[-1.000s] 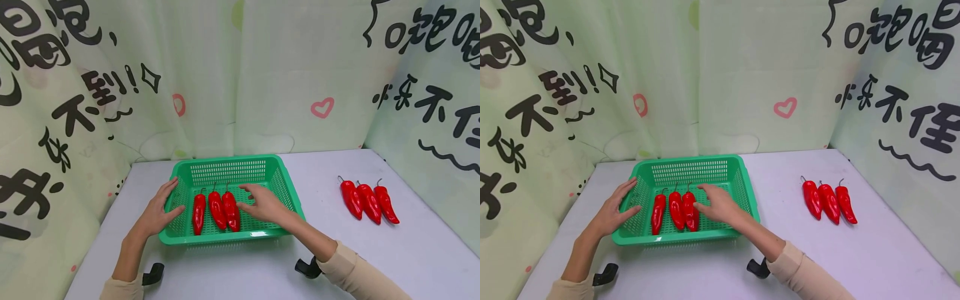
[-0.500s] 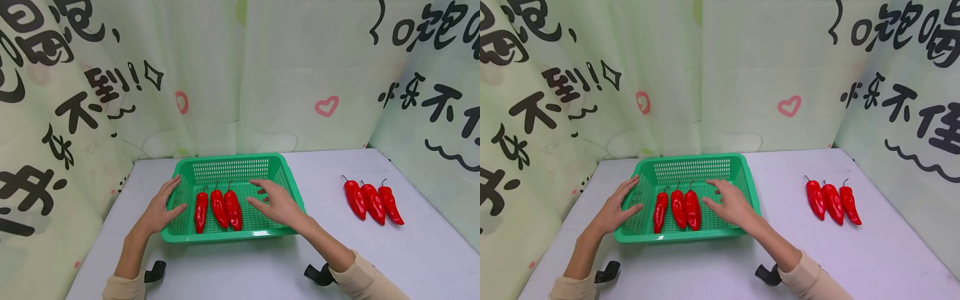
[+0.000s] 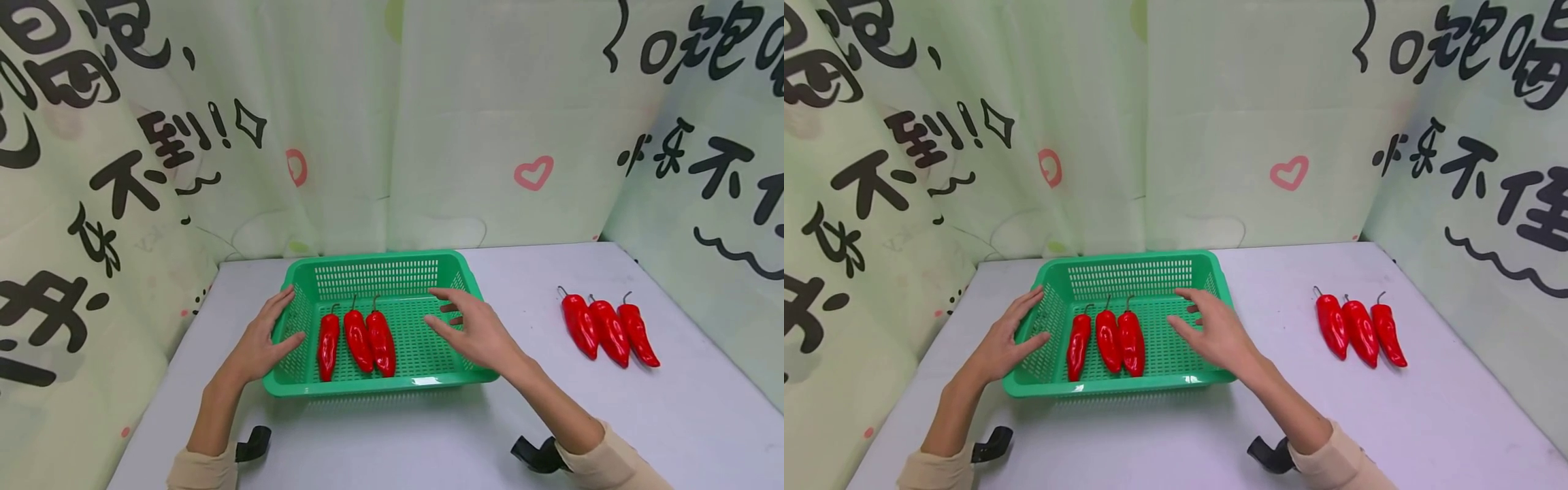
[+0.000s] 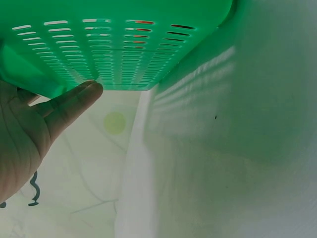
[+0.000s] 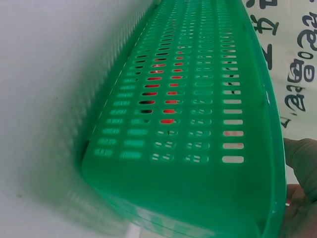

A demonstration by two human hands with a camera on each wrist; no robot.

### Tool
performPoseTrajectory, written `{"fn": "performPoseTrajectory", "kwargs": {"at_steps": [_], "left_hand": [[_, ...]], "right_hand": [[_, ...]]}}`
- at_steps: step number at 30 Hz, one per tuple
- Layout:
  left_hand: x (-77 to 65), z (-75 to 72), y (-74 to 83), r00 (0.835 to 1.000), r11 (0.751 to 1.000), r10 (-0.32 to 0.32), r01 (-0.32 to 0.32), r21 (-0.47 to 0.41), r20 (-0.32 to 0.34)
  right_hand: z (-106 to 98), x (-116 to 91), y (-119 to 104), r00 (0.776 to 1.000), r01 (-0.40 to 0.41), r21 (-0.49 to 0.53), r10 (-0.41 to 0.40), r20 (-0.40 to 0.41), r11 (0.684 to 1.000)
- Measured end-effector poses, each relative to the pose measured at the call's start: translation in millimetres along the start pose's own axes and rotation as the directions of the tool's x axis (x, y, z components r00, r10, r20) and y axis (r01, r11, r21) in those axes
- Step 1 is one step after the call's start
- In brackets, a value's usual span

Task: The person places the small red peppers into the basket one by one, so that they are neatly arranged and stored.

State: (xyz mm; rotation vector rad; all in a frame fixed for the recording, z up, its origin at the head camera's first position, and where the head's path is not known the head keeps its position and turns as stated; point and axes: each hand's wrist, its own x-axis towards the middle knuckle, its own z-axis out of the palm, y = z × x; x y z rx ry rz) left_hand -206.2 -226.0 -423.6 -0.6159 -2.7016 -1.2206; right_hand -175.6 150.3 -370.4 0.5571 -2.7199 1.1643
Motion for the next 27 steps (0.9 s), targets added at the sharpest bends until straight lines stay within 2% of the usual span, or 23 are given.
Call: {"fn": "performPoseTrajectory", "kwargs": {"at_steps": [11, 27], "left_hand": [[-0.1, 0.4, 0.9, 1.0, 1.0, -0.007, 0.007, 0.009, -0.008], [-0.2, 0.0, 1.7, 1.0, 1.0, -0.018, 0.018, -0.001, -0.004]], "right_hand": [[-8, -8, 11, 0.999, -0.015, -0.044, 0.013, -0.035, 0.999], [-20, -21, 16, 0.997, -0.03, -0.045, 0.027, -0.066, 0.999]]}}
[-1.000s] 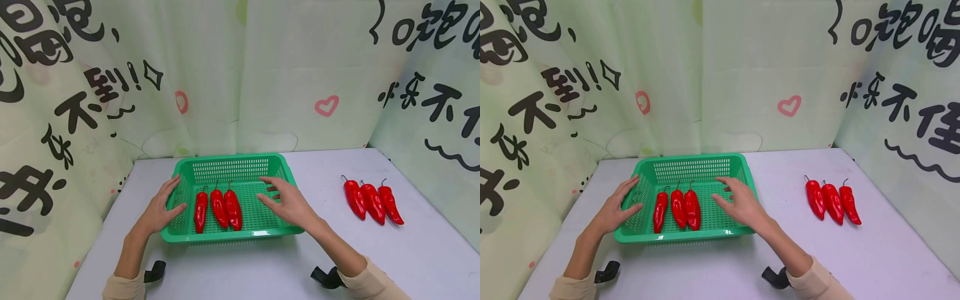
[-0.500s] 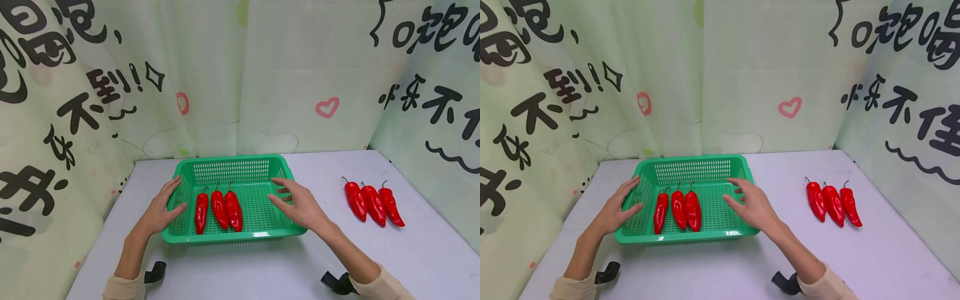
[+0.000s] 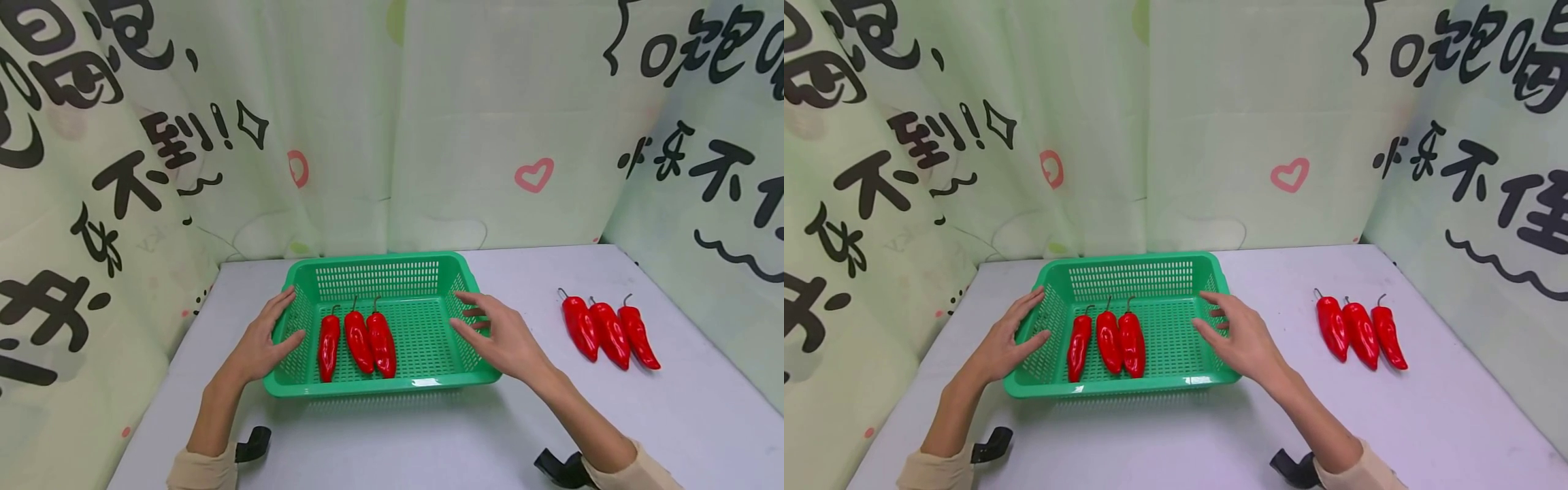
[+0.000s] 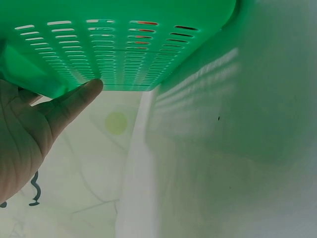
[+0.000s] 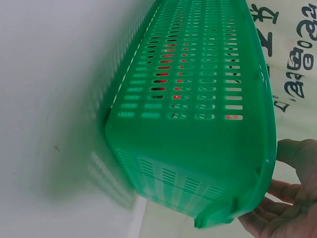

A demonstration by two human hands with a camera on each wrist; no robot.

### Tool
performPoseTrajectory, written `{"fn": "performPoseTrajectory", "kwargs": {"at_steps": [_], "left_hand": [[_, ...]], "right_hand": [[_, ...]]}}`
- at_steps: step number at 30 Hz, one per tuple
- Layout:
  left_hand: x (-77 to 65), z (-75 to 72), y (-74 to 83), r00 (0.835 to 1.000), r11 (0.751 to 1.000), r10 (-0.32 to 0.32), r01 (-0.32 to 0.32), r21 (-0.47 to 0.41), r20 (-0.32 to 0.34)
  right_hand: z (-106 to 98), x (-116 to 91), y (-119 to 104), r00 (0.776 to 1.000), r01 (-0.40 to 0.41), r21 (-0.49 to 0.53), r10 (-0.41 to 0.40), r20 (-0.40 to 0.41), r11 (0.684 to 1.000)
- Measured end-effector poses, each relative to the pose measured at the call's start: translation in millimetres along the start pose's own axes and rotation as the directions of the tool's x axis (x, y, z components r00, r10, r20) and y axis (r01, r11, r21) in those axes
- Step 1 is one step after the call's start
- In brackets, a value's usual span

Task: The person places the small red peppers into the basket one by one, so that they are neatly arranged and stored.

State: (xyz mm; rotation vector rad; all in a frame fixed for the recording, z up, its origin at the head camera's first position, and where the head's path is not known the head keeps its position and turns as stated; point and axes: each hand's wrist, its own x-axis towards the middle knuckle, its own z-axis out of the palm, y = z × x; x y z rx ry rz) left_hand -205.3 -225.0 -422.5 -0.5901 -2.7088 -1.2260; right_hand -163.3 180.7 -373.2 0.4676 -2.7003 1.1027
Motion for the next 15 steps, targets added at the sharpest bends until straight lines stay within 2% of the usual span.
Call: {"fn": "performPoseTrajectory", "kwargs": {"at_steps": [15], "left_hand": [[0.1, 0.6, -1.1, 1.0, 1.0, 0.012, -0.012, -0.004, -0.001]], "right_hand": [[-17, -6, 11, 0.998, 0.004, -0.051, -0.007, -0.067, 0.999]]}}
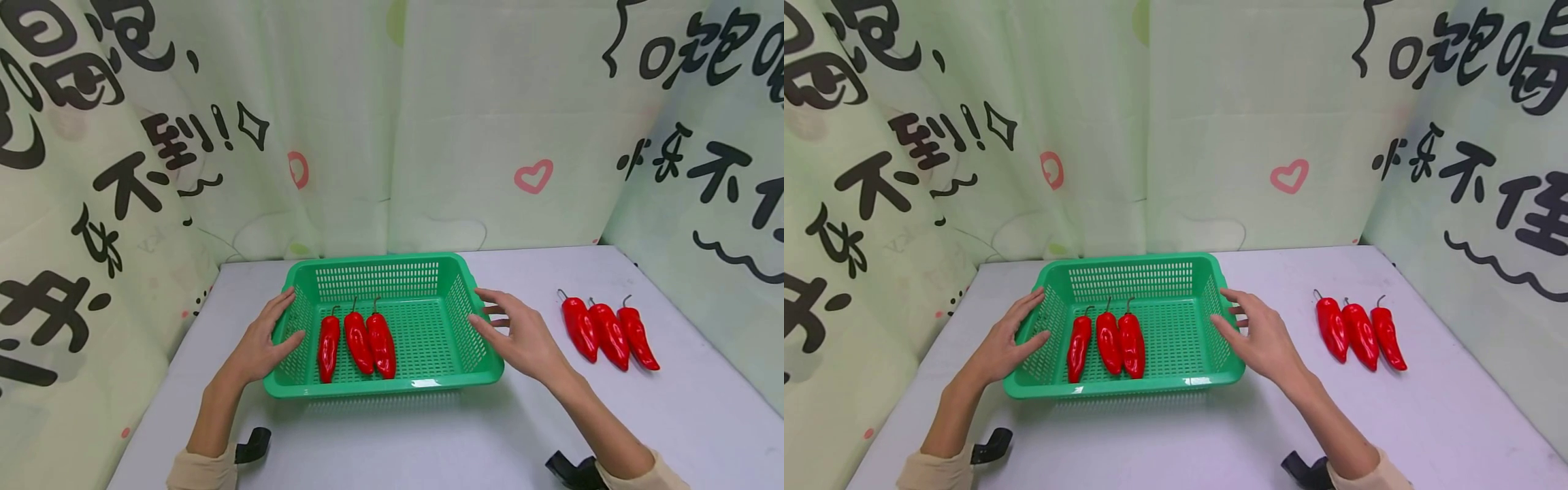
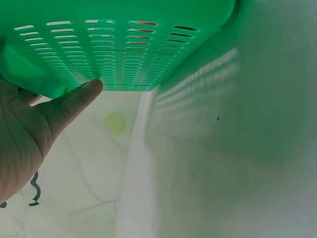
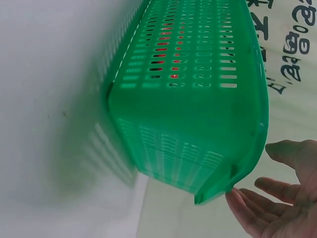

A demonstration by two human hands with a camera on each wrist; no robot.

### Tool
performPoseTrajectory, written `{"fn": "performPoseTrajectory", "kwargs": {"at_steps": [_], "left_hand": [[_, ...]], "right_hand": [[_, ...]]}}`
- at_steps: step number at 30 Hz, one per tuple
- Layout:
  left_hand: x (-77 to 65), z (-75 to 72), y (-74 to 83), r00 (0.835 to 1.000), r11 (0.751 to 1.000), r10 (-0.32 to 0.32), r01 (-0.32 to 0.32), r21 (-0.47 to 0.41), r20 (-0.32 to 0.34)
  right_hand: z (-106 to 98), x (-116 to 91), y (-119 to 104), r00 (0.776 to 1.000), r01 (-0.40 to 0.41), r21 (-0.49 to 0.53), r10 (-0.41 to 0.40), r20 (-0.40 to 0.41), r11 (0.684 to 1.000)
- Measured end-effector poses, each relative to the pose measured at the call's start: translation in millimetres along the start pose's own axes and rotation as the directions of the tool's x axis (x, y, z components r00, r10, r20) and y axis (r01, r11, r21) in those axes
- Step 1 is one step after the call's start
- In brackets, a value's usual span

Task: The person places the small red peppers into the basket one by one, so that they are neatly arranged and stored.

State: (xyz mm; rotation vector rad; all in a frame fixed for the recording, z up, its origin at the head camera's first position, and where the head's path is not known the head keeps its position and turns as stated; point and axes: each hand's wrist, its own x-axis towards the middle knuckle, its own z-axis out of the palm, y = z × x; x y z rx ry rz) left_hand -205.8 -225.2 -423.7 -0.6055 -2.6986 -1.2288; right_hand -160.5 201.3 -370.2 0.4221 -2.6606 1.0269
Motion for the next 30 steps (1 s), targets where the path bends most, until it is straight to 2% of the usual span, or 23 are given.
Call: {"fn": "performPoseTrajectory", "kwargs": {"at_steps": [30], "left_hand": [[-1.0, -0.5, 1.1, 1.0, 1.0, 0.003, -0.003, -0.006, -0.003]], "right_hand": [[-19, -17, 36, 0.993, -0.11, -0.073, 0.107, -0.043, 0.991]]}}
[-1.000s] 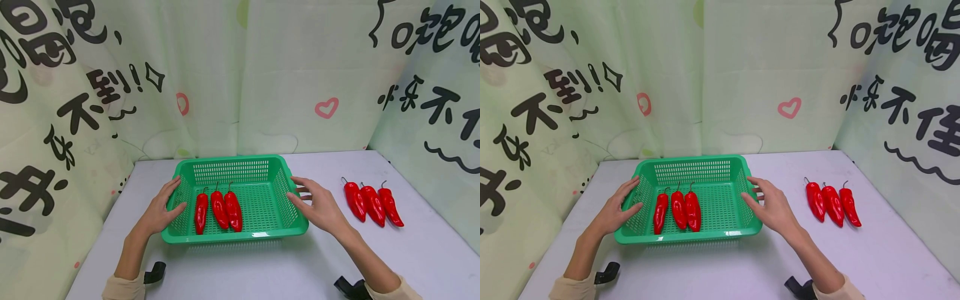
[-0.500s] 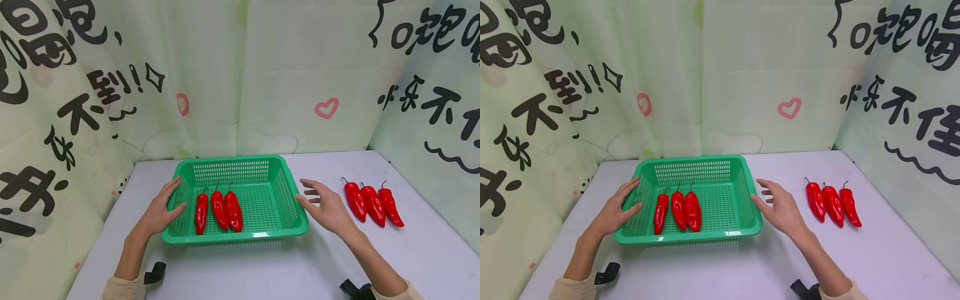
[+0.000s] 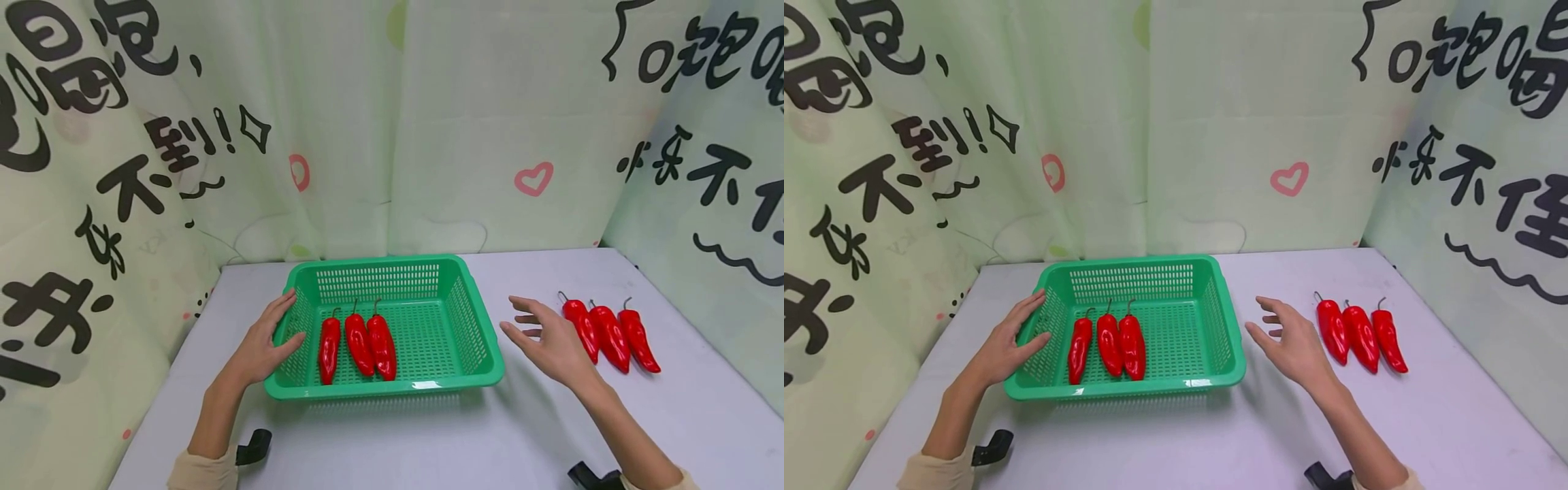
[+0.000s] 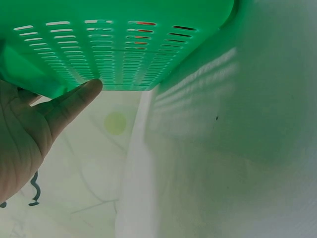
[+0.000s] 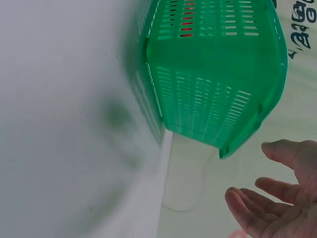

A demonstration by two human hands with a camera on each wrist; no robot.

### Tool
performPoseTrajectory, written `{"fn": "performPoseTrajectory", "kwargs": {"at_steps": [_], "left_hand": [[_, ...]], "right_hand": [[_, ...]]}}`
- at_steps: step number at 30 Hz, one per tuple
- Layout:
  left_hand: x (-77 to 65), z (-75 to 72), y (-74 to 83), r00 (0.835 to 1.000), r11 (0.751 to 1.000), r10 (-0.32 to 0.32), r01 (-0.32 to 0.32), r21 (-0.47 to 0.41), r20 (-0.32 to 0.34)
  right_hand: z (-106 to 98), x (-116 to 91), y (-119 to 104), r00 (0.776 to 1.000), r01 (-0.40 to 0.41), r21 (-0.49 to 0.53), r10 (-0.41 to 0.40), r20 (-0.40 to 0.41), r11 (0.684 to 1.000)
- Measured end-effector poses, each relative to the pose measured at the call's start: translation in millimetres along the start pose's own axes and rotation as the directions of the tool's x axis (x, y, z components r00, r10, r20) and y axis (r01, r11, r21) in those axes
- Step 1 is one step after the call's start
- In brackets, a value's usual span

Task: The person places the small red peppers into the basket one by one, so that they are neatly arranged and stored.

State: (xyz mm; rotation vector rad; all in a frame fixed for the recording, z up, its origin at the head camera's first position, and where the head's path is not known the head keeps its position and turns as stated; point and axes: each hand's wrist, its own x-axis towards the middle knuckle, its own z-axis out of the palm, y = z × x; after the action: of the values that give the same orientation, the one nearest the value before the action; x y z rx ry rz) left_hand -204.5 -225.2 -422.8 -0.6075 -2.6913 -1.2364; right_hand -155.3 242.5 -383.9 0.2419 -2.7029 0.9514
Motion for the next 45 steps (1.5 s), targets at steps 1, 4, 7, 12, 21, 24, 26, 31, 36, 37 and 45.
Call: {"fn": "performPoseTrajectory", "kwargs": {"at_steps": [1, 4, 7, 12, 21, 24, 26, 31, 36, 37, 45], "left_hand": [[-0.1, 0.1, 0.1, 1.0, 1.0, -0.001, 0.001, -0.002, 0.001], [0.0, 0.0, 1.0, 1.0, 1.0, -0.001, 0.001, -0.002, -0.001], [0.5, -0.2, 1.6, 1.0, 1.0, -0.001, 0.001, 0.002, -0.003], [1.6, 0.3, 1.5, 1.0, 1.0, 0.002, -0.002, 0.003, -0.001], [2.3, -0.8, 1.9, 1.0, 1.0, -0.002, 0.002, 0.003, -0.006], [2.3, -1.0, 2.0, 1.0, 1.0, -0.003, 0.003, 0.004, -0.008], [2.2, -1.1, 2.0, 1.0, 1.0, -0.002, 0.003, 0.003, -0.009], [1.9, -1.0, 1.9, 1.0, 1.0, -0.003, 0.003, 0.001, -0.01], [1.9, -0.7, 1.7, 1.0, 1.0, -0.003, 0.003, 0.008, -0.005], [1.8, -0.5, 1.7, 1.0, 1.0, -0.003, 0.003, 0.009, -0.005], [0.4, 1.6, 0.5, 1.0, 1.0, 0.0, 0.0, 0.016, -0.007]], "right_hand": [[-1, 0, 2, 1.0, -0.004, -0.003, 0.004, -0.003, 1.0], [-4, 1, 7, 1.0, -0.015, -0.02, 0.014, -0.013, 1.0], [-7, 2, 12, 0.999, -0.025, -0.028, 0.024, -0.023, 0.999], [-9, 1, 19, 0.999, -0.043, -0.045, 0.041, -0.033, 0.998], [-14, 1, 29, 0.997, -0.054, -0.072, 0.05, -0.058, 0.996], [-17, 1, 32, 0.996, -0.068, -0.077, 0.064, -0.056, 0.995], [-18, 2, 35, 0.996, -0.079, -0.081, 0.075, -0.056, 0.994], [-20, 1, 42, 0.994, -0.098, -0.087, 0.093, -0.058, 0.991], [-20, 0, 50, 0.992, -0.117, -0.089, 0.114, -0.047, 0.989], [-20, 0, 51, 0.992, -0.117, -0.089, 0.113, -0.047, 0.989], [-23, -2, 65, 0.99, -0.129, -0.114, 0.122, -0.064, 0.985]]}}
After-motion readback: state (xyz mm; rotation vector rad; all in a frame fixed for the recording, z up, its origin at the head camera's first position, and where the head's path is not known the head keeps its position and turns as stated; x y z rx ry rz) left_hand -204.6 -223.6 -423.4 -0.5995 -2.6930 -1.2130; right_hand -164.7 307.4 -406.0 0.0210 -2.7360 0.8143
